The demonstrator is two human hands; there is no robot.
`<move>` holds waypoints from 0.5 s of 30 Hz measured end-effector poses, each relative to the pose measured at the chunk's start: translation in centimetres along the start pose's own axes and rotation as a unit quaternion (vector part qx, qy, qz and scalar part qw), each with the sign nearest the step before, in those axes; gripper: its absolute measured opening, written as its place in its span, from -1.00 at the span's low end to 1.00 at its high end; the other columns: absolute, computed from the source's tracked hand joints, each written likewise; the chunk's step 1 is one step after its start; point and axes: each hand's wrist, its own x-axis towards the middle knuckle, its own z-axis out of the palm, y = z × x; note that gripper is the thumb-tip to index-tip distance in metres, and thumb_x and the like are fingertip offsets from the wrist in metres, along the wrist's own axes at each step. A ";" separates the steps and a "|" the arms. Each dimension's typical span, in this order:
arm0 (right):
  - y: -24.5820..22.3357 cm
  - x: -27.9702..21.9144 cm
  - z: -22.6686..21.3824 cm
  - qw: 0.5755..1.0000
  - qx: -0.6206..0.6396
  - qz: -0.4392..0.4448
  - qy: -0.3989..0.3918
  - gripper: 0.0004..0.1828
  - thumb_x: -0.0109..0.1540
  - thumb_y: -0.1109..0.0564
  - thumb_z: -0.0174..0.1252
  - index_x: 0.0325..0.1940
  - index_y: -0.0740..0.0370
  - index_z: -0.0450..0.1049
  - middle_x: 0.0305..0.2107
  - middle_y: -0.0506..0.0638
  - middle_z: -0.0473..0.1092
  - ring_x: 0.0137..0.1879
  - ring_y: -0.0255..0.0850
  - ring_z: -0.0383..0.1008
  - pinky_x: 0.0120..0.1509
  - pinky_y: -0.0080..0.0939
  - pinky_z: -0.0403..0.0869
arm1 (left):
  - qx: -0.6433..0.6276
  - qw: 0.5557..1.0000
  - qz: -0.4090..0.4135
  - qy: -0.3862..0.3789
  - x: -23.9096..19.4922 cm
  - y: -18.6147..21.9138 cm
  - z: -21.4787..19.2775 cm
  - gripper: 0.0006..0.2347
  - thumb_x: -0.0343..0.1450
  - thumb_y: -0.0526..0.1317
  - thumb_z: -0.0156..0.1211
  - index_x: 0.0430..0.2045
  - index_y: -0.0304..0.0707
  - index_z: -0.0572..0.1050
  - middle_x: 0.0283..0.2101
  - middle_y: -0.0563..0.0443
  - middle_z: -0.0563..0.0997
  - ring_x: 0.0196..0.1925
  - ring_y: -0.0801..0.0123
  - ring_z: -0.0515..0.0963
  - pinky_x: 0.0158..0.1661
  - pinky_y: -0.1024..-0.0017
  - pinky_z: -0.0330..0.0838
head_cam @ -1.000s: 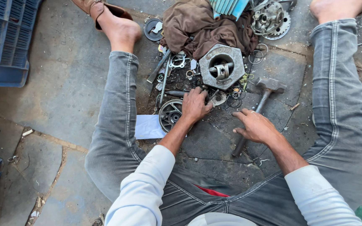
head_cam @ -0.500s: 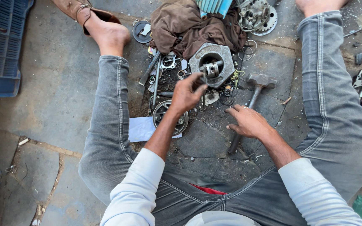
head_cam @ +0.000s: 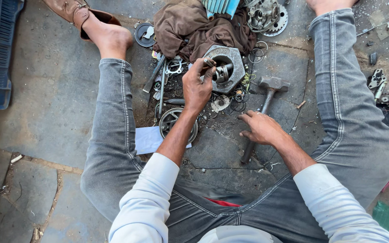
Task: The person sits on the ground and removes piston rings from a piston by hand. They then place the piston on a metal block and use a hammer and punch to drive out the wrist pin, separating the piston from the connecting rod.
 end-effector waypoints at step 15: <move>0.3 0.4 0.3 1.000 -0.004 -0.018 0.011 -0.28 0.16 -0.12 0.32 0.36 0.10 0.32 0.14 0.10 0.36 0.25 0.09 0.42 0.29 0.08 0.44 | 0.080 0.973 -0.105 -0.191 -2.3 -1.8 -0.6 -0.77 0.35 -0.20 0.39 -0.18 -0.26 0.61 -0.21 -0.06 0.73 -0.21 0.29 0.74 -0.14 0.30 0.61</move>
